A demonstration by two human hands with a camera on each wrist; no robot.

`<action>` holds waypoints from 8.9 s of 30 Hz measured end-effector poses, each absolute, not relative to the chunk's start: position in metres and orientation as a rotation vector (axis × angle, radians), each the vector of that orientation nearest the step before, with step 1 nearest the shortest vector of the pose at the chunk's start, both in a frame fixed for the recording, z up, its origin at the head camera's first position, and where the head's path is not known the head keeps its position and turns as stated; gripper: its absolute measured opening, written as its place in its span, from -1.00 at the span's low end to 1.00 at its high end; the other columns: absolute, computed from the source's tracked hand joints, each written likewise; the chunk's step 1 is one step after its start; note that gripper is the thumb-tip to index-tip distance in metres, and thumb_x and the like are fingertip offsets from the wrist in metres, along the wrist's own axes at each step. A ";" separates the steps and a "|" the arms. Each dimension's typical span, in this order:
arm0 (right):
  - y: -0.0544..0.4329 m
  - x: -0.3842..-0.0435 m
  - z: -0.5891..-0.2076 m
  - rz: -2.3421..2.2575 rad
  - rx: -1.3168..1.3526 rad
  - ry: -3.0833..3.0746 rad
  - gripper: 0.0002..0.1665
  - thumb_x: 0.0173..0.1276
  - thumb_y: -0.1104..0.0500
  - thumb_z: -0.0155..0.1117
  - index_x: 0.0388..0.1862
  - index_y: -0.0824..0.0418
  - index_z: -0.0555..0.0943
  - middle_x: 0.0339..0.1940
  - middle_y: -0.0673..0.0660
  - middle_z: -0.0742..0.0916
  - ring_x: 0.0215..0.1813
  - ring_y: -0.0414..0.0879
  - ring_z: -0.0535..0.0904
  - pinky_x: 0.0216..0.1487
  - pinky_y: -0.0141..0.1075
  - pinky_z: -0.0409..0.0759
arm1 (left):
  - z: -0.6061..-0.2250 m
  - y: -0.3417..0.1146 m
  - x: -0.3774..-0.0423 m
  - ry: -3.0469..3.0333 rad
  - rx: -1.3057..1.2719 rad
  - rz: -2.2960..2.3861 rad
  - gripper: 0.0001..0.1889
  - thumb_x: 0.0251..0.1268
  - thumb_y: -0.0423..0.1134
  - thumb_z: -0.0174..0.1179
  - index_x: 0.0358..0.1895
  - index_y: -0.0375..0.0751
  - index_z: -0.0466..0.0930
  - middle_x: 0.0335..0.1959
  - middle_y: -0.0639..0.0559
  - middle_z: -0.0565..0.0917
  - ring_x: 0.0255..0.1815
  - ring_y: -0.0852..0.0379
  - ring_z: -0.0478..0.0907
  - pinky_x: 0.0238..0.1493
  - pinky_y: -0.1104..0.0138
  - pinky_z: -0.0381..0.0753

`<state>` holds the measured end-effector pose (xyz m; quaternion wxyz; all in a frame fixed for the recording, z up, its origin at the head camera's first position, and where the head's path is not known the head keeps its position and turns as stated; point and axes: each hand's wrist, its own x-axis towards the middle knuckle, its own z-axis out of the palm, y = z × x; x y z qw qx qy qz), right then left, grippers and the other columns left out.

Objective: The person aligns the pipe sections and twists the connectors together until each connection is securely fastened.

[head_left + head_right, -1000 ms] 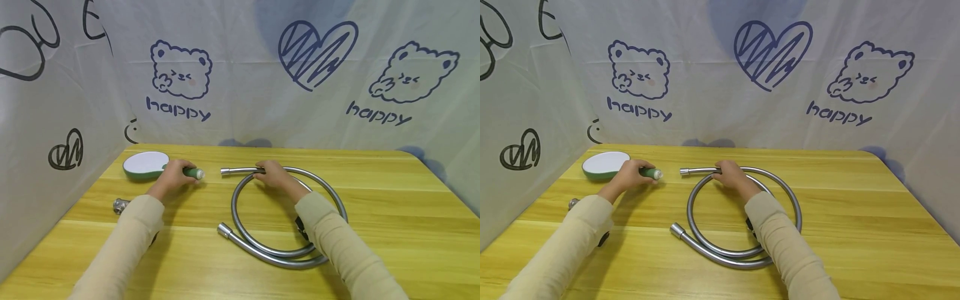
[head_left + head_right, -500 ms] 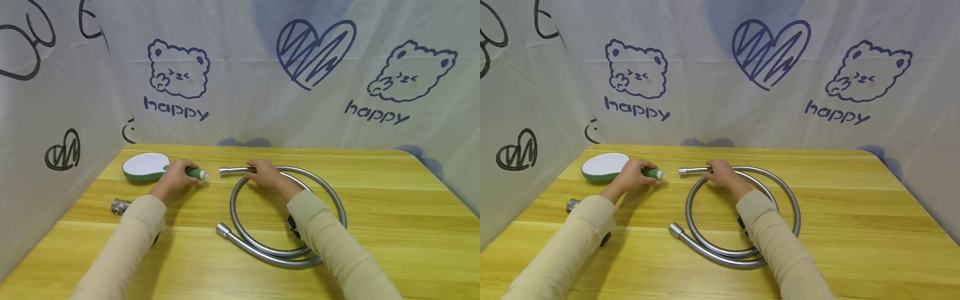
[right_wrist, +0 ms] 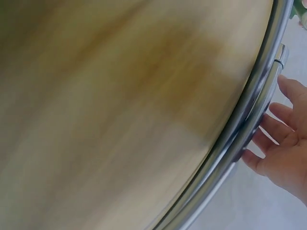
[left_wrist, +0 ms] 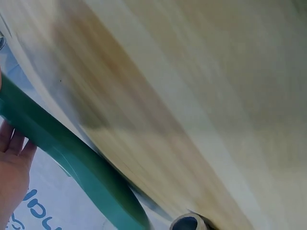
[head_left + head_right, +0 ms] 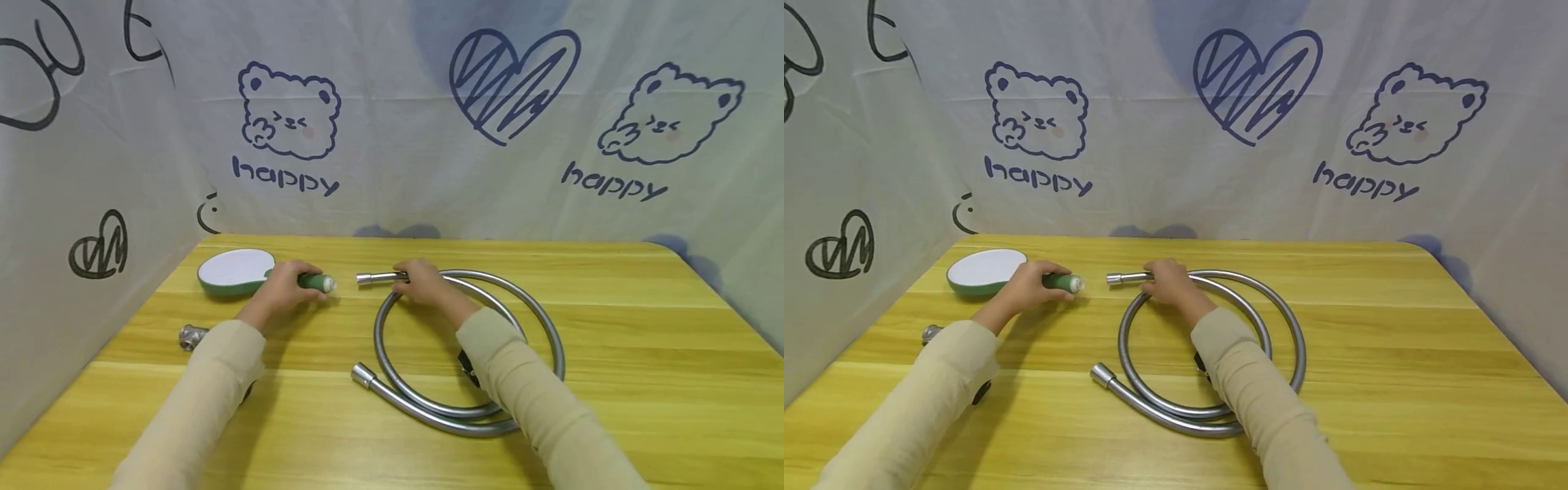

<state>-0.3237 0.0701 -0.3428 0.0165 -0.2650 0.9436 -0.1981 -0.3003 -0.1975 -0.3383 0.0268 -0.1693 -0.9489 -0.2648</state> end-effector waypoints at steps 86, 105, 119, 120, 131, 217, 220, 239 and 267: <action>0.050 -0.321 -0.341 -0.879 -0.938 2.867 -0.68 0.39 0.19 0.09 0.06 0.31 0.54 -0.09 0.20 0.68 -0.11 -0.03 0.59 -0.12 -0.25 0.59 | -0.342 -0.164 -0.305 -2.883 -0.615 -0.841 -0.60 0.10 -0.25 0.32 0.01 -0.39 0.58 0.00 -0.28 0.62 0.04 -0.17 0.54 0.10 0.06 0.53; 0.049 -0.316 -0.339 -0.906 -0.928 2.918 -0.80 0.34 0.14 0.17 -0.13 0.20 0.50 -0.17 0.13 0.66 -0.10 -0.02 0.56 -0.07 -0.20 0.58 | -0.340 -0.164 -0.307 -2.916 -0.637 -0.844 -0.59 0.14 -0.26 0.28 0.05 -0.39 0.55 0.01 -0.29 0.61 -0.02 -0.16 0.55 0.05 0.06 0.54; 0.048 -0.314 -0.337 -0.787 -0.971 3.070 -0.79 0.24 0.12 0.27 -0.18 0.18 0.59 -0.21 0.12 0.70 -0.23 -0.02 0.52 -0.22 -0.21 0.52 | -0.337 -0.155 -0.307 -2.888 -0.608 -0.872 -0.63 0.16 -0.27 0.27 0.02 -0.38 0.56 -0.02 -0.26 0.63 -0.14 -0.08 0.57 -0.09 0.13 0.57; 0.048 -0.314 -0.337 -0.772 -0.990 3.078 -0.78 0.24 0.12 0.27 -0.18 0.18 0.60 -0.22 0.13 0.70 -0.24 -0.02 0.52 -0.23 -0.21 0.52 | -0.337 -0.154 -0.307 -2.887 -0.610 -0.869 -0.63 0.16 -0.27 0.27 0.02 -0.39 0.56 -0.03 -0.27 0.63 -0.14 -0.08 0.57 -0.09 0.13 0.57; 0.047 -0.313 -0.339 -0.737 -1.023 3.133 -0.79 0.22 0.13 0.29 -0.20 0.20 0.63 -0.24 0.13 0.71 -0.28 -0.02 0.52 -0.29 -0.22 0.52 | -0.341 -0.149 -0.308 -2.872 -0.597 -0.846 -0.60 0.16 -0.26 0.27 0.04 -0.40 0.55 0.00 -0.28 0.62 -0.11 -0.11 0.58 -0.09 0.12 0.58; 0.046 -0.311 -0.337 -0.789 -0.866 3.101 -0.78 0.21 0.17 0.31 -0.21 0.25 0.59 -0.22 0.17 0.68 -0.17 0.03 0.56 -0.14 -0.17 0.57 | -0.344 -0.137 -0.309 -2.833 -0.487 -0.906 -0.63 0.05 -0.27 0.36 -0.06 -0.34 0.61 -0.09 -0.21 0.66 -0.17 -0.06 0.58 -0.14 0.17 0.58; 0.046 -0.311 -0.338 -0.791 -0.871 3.099 -0.78 0.19 0.17 0.32 -0.22 0.25 0.60 -0.24 0.17 0.69 -0.19 0.02 0.56 -0.16 -0.17 0.57 | -0.345 -0.137 -0.308 -2.820 -0.505 -0.890 -0.64 0.03 -0.28 0.37 -0.08 -0.35 0.62 -0.11 -0.21 0.67 -0.19 -0.05 0.58 -0.15 0.17 0.58; 0.045 -0.315 -0.336 -0.667 -0.893 3.096 -0.73 0.31 0.09 0.20 -0.17 0.26 0.64 -0.26 0.16 0.70 -0.24 -0.01 0.53 -0.20 -0.20 0.54 | -0.345 -0.135 -0.308 -2.834 -0.465 -0.876 -0.65 0.02 -0.28 0.37 -0.08 -0.32 0.62 -0.13 -0.18 0.68 -0.21 -0.03 0.58 -0.15 0.19 0.57; 0.049 -0.314 -0.341 -0.751 -0.971 3.070 -0.80 0.24 0.26 0.28 -0.19 0.24 0.49 -0.20 0.17 0.65 -0.15 0.03 0.53 -0.13 -0.16 0.56 | -0.345 -0.133 -0.311 -2.843 -0.428 -0.871 -0.63 0.02 -0.25 0.38 -0.05 -0.29 0.62 -0.09 -0.17 0.67 -0.16 -0.03 0.57 -0.12 0.18 0.56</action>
